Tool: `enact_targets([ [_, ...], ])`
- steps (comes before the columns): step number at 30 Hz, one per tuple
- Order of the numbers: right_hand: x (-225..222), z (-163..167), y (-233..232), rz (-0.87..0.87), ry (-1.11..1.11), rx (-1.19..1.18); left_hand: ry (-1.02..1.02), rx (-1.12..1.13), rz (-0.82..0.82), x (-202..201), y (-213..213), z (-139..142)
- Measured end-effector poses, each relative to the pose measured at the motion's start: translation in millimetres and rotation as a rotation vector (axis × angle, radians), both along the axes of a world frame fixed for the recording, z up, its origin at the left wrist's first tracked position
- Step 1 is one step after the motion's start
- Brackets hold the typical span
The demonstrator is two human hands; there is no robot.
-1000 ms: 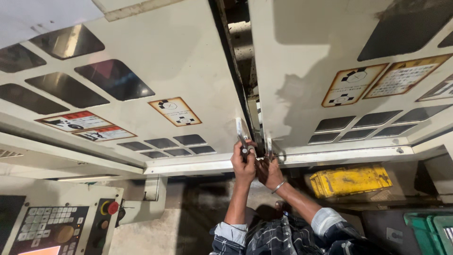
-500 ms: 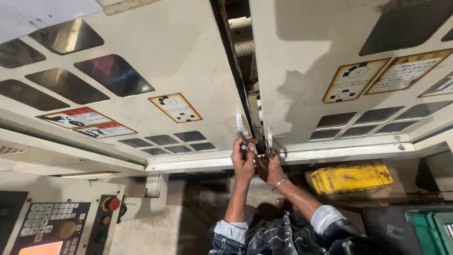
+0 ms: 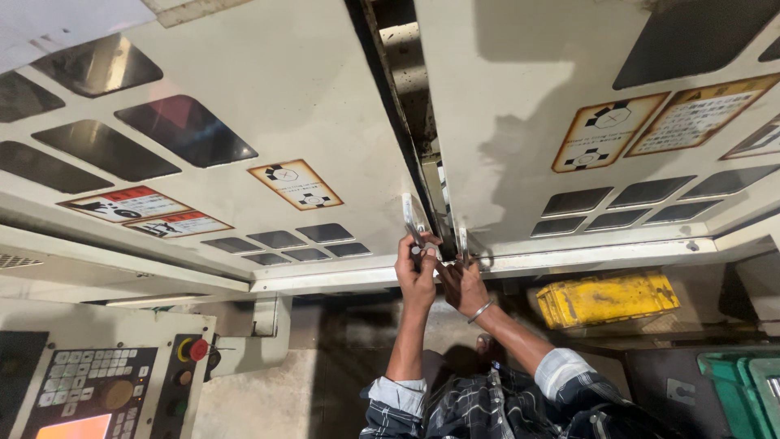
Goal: The person uses a wrench to tighten or loosen bolts on a large industrial machine. They wipe their hands with a cloth and open the machine door to access internal components.
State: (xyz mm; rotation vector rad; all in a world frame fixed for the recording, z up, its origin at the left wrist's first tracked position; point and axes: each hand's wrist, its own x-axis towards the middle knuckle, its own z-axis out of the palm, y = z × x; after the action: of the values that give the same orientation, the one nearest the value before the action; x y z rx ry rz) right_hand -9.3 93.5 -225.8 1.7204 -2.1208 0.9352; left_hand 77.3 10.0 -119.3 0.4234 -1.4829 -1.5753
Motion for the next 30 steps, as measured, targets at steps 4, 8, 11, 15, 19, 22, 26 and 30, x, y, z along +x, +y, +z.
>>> enact_targets([
  [4,1.2,3.2,1.9,-0.011,-0.008,0.021,0.008,0.021,-0.006,0.8,1.5,-1.0],
  [8,1.0,4.3,1.9,0.011,0.000,-0.042,0.015,0.023,-0.007,1.0,2.0,-1.2],
  [11,0.9,4.6,1.8,0.013,-0.012,-0.037,0.031,0.050,-0.012,0.9,2.1,-1.8],
  [15,0.7,3.4,2.8,0.027,-0.035,-0.022,0.037,0.041,-0.003,1.5,2.3,-3.3],
  [19,0.5,1.6,4.3,0.036,-0.026,-0.047,0.028,0.030,0.007,1.9,2.0,-4.5],
  [22,0.3,0.7,5.1,0.035,-0.031,-0.046,0.026,0.033,0.010,1.7,1.8,-5.5],
  [26,1.1,1.1,5.6,0.038,-0.064,-0.061,0.016,0.015,0.015,1.3,1.6,-6.2],
  [30,-1.4,2.8,9.2,0.081,-0.059,-0.048,-0.045,-0.046,0.000,3.8,-4.5,-2.2],
])
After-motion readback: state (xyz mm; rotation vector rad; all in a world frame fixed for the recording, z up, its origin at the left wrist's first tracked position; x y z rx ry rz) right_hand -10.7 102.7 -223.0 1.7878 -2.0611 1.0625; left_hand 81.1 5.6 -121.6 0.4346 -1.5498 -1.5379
